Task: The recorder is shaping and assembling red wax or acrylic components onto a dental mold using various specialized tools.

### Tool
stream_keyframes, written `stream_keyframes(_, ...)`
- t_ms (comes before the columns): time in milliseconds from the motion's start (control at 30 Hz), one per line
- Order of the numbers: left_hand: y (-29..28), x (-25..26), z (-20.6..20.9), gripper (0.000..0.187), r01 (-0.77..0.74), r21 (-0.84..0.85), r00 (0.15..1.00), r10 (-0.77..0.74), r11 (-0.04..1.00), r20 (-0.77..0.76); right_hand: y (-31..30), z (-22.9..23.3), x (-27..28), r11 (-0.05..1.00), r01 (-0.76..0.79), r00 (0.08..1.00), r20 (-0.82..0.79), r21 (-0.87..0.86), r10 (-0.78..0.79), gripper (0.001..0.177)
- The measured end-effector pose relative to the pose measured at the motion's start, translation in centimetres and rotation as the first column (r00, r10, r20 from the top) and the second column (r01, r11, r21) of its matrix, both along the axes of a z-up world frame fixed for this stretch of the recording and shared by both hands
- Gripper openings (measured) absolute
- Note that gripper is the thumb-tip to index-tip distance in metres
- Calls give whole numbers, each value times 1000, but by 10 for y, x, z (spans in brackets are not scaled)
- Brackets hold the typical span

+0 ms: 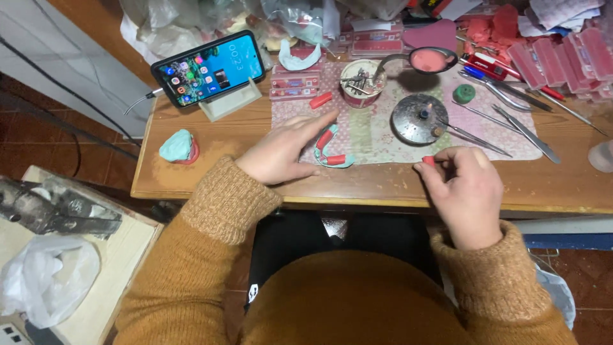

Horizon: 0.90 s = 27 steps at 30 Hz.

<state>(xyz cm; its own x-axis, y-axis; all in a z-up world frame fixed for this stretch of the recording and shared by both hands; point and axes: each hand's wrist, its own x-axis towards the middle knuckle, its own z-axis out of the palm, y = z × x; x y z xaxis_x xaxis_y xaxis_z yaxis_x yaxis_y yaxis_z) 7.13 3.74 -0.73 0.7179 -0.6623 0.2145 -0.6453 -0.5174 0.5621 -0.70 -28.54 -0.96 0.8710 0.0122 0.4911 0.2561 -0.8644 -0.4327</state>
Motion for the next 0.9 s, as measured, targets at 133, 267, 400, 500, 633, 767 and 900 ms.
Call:
stream_keyframes(133,-5,-15,9,104,-87,57,990,80,995,114,-8,-5,0,998,-20,1000,13,-57,21,26)
stream_keyframes(267,-11,-42,11,94,-371,43,897,347,927,274,-9,-2,-1,998,-38,999,-41,-45,36,19)
stream_keyframes(400,-19,-58,0,92,-528,-60,778,510,847,366,-10,-8,-2,997,-73,995,-62,29,74,21)
stream_keyframes(500,-20,-58,-5,91,-556,-71,771,545,828,330,-6,-14,-1,987,-102,990,-88,121,113,20)
stream_keyframes(633,-31,-68,2,89,-552,-85,769,546,829,333,10,-5,-4,966,-155,983,-69,209,172,15)
stream_keyframes(767,-73,-83,11,65,-375,-192,805,421,907,418,10,-2,1,897,-415,910,84,151,406,12)
stream_keyframes(900,-119,-77,1,26,-210,-320,918,299,924,261,5,-1,2,856,-488,872,134,172,470,14)
